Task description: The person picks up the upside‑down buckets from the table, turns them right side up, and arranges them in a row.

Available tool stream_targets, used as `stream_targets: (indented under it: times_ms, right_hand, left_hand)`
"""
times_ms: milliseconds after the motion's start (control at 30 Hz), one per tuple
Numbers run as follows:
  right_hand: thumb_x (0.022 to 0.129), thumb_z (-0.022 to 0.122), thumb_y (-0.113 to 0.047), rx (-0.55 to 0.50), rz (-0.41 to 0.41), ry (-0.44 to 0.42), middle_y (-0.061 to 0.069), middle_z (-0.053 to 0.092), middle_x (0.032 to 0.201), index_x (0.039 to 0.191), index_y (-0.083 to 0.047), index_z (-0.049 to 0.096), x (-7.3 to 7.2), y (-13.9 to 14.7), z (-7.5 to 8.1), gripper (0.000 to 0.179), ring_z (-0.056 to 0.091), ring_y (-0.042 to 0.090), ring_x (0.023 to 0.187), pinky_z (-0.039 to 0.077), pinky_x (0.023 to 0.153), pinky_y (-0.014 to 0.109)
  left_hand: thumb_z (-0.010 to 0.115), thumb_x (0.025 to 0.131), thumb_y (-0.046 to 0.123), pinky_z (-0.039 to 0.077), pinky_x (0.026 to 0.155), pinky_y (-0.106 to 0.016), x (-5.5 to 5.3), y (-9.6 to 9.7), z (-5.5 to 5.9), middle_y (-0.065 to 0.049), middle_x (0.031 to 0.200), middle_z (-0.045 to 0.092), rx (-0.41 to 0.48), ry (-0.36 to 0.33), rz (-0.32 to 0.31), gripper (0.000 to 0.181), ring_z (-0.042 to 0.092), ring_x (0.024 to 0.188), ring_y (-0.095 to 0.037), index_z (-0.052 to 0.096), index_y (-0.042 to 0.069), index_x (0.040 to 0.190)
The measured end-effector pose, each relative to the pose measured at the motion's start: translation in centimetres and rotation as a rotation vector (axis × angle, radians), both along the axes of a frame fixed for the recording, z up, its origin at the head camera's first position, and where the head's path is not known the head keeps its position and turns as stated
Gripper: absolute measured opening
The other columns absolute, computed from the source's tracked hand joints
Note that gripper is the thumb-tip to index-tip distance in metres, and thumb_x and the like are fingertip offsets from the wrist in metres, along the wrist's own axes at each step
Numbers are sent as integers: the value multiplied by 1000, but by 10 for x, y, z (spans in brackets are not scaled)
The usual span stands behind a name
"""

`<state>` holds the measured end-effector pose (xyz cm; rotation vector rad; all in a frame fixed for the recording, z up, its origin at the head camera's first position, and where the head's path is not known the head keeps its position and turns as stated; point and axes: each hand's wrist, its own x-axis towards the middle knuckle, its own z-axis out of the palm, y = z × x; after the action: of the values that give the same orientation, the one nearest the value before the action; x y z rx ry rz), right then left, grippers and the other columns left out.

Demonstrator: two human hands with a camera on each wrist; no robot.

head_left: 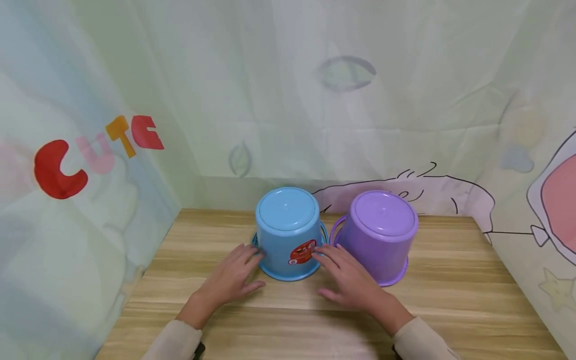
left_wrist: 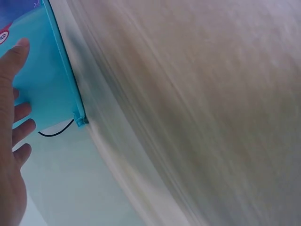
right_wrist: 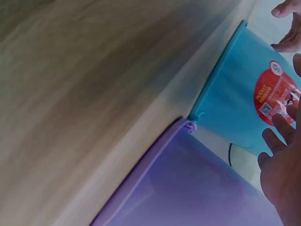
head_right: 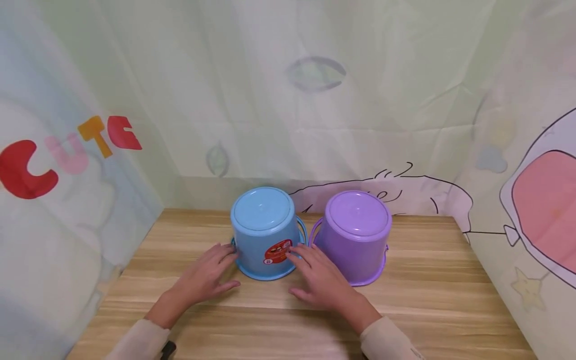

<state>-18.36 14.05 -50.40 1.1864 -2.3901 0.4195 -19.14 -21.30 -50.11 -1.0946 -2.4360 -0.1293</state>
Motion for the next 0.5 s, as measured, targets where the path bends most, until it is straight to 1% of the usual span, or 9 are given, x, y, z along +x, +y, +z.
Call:
stream_targets:
  times_ms: [167, 300, 400, 500]
  right_hand:
    - [80, 88, -40, 10, -31, -48, 13, 57, 146, 144, -5, 57, -6, 1, -6, 79, 53, 34, 138, 41, 117, 57]
    - [81, 88, -38, 0, -39, -62, 13, 60, 142, 142, -4, 58, -9, 2, -11, 76, 56, 33, 134, 44, 115, 54]
    - [81, 88, -35, 2, -49, -68, 12, 62, 139, 139, -4, 61, -13, 1, -14, 72, 58, 30, 131, 46, 114, 49]
    - [81, 87, -35, 21, -61, -72, 10, 63, 135, 135, -5, 64, -16, -1, -16, 66, 59, 28, 129, 48, 113, 44]
  left_hand:
    - [90, 76, 45, 52, 106, -53, -5, 1, -5, -14, 123, 70, 0, -19, 1, 64, 67, 117, -31, 69, 5, 122]
    - [90, 78, 43, 52, 107, -53, -6, 2, -7, -14, 122, 71, -16, -61, 7, 62, 67, 118, -32, 70, 3, 121]
    - [88, 79, 43, 51, 108, -53, -7, 3, -9, -14, 122, 71, -38, -90, 22, 62, 66, 118, -32, 71, 2, 121]
    - [89, 79, 43, 51, 108, -52, -9, 4, -11, -13, 120, 72, -41, -97, 32, 61, 67, 116, -31, 72, 1, 119]
